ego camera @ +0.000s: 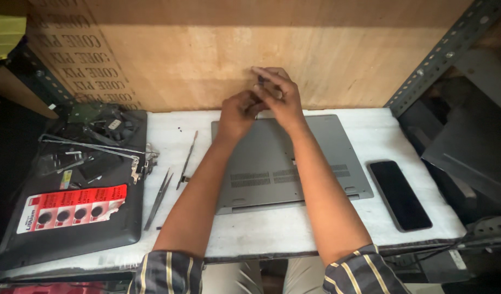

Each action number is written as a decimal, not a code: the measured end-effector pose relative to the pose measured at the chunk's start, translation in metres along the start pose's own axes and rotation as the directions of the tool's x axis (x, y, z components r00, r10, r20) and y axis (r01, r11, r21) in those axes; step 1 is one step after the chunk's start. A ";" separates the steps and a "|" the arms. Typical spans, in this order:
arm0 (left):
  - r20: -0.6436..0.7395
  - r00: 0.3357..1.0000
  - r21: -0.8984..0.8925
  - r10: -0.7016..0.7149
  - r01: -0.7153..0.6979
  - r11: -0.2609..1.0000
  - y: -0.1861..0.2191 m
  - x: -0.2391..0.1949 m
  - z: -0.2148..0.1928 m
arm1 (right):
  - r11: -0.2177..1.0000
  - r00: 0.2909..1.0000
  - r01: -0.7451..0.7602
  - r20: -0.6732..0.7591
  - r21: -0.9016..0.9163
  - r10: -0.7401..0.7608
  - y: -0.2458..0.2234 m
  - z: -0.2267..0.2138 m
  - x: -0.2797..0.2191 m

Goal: The person uses a screwdriver to remove multiple screws from the bottom case of a closed laptop. They place the removed screws on the work surface and then use a thin metal prying tool to begin separating the bottom cover from the laptop chassis.

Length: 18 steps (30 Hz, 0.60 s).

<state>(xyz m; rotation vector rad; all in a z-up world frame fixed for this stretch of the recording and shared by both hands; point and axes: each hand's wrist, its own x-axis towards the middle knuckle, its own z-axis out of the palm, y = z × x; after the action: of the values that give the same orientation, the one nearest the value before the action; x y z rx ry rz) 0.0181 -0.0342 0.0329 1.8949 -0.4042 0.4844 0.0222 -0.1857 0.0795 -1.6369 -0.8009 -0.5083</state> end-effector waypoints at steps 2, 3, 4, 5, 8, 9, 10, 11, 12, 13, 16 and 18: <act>-0.012 0.998 -0.062 -0.065 0.065 0.996 0.001 -0.001 0.002 | 0.991 0.998 0.055 -0.016 -0.124 -0.057 0.002 0.003 -0.001; -0.017 0.995 -0.093 -0.098 0.096 0.991 0.001 0.000 0.002 | 0.991 0.998 0.029 -0.049 -0.131 -0.036 0.003 0.005 -0.002; 0.003 0.999 -0.097 -0.036 0.036 0.995 0.001 0.000 0.003 | 0.991 0.997 0.003 -0.079 -0.137 -0.014 0.004 0.006 -0.002; 0.022 0.999 -0.102 0.025 -0.023 0.995 0.000 0.000 0.004 | 0.989 0.994 -0.023 -0.108 -0.143 0.007 0.004 0.006 -0.001; 0.009 0.984 -0.012 0.177 -0.177 0.984 -0.004 -0.001 0.004 | 0.991 0.989 -0.107 -0.109 -0.086 0.097 0.004 0.007 -0.001; -0.006 0.975 0.035 0.224 -0.224 0.974 -0.005 -0.001 0.003 | 0.995 0.993 -0.086 -0.088 -0.054 0.081 0.003 0.007 -0.001; -0.015 0.988 0.021 0.155 -0.154 0.988 -0.005 0.000 0.003 | 0.998 0.996 -0.066 -0.070 -0.023 0.064 0.003 0.006 0.000; -0.022 0.996 0.005 0.084 -0.084 0.996 -0.005 0.001 0.003 | 0.999 0.998 -0.046 -0.052 0.009 0.046 0.002 0.006 0.000; -0.027 1.000 -0.011 0.012 -0.013 1.000 -0.005 0.001 0.002 | 0.999 0.998 -0.034 -0.060 -0.025 0.033 0.001 0.007 -0.001; -0.023 1.000 0.009 -0.013 0.013 1.000 -0.005 0.001 0.002 | 0.998 0.998 -0.023 -0.068 -0.059 0.019 0.001 0.007 -0.002; -0.008 1.000 0.004 -0.010 0.010 1.000 -0.001 0.002 0.002 | 0.974 0.994 -0.070 -0.098 -0.217 0.050 -0.001 0.006 -0.002; 0.026 0.996 -0.083 0.089 -0.087 0.993 0.000 0.001 0.002 | 0.955 0.994 -0.041 -0.110 -0.295 0.009 -0.001 0.007 -0.002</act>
<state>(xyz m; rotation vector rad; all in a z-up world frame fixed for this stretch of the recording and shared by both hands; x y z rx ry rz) 0.0191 -0.0361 0.0331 1.8128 -0.5218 0.4914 0.0190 -0.1791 0.0769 -1.8749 -0.6447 -0.7204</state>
